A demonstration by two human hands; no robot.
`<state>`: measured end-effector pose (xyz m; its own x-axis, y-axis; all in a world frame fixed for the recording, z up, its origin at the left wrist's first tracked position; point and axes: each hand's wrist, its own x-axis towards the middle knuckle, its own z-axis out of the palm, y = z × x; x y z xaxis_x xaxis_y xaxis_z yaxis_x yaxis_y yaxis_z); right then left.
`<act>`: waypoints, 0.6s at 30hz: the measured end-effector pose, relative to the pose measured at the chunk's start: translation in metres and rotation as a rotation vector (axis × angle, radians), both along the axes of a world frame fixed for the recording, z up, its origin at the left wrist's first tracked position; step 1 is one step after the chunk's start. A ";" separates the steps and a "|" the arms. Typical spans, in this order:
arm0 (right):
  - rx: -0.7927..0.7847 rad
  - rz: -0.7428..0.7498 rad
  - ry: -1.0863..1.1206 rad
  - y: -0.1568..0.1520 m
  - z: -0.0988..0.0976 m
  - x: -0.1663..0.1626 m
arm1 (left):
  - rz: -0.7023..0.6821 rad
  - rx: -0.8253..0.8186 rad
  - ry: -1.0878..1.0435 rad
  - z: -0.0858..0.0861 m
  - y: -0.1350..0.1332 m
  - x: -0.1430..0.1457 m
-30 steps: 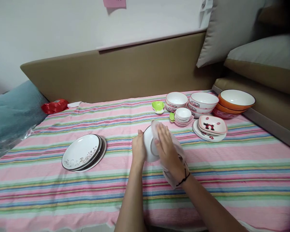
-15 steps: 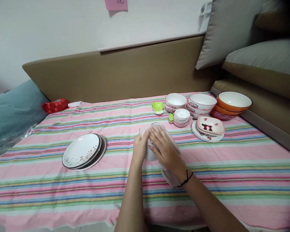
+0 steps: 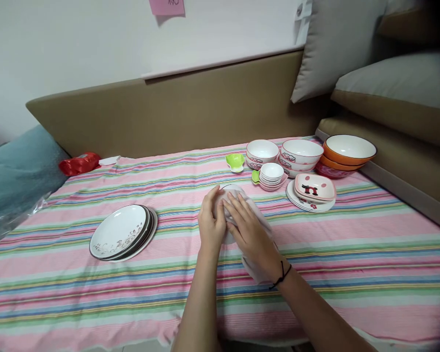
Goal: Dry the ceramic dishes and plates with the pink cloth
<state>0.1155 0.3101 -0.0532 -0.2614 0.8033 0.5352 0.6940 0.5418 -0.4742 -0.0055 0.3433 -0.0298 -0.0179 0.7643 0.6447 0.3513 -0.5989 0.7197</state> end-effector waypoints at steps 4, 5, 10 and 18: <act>-0.025 -0.021 -0.002 -0.003 0.003 0.000 | 0.098 0.005 0.065 0.000 -0.002 0.003; -0.031 -0.024 -0.002 -0.004 0.004 0.000 | 0.109 -0.001 0.062 0.001 -0.002 0.004; -0.041 -0.027 0.007 -0.006 0.005 0.001 | 0.142 -0.072 -0.015 0.004 -0.005 0.008; 0.014 -0.034 0.065 -0.005 0.000 0.001 | 0.123 -0.282 -0.162 0.015 -0.010 0.018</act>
<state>0.1170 0.3056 -0.0537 -0.1984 0.8035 0.5613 0.6803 0.5252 -0.5113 0.0124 0.3331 -0.0152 -0.2058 0.8976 0.3898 0.2761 -0.3289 0.9031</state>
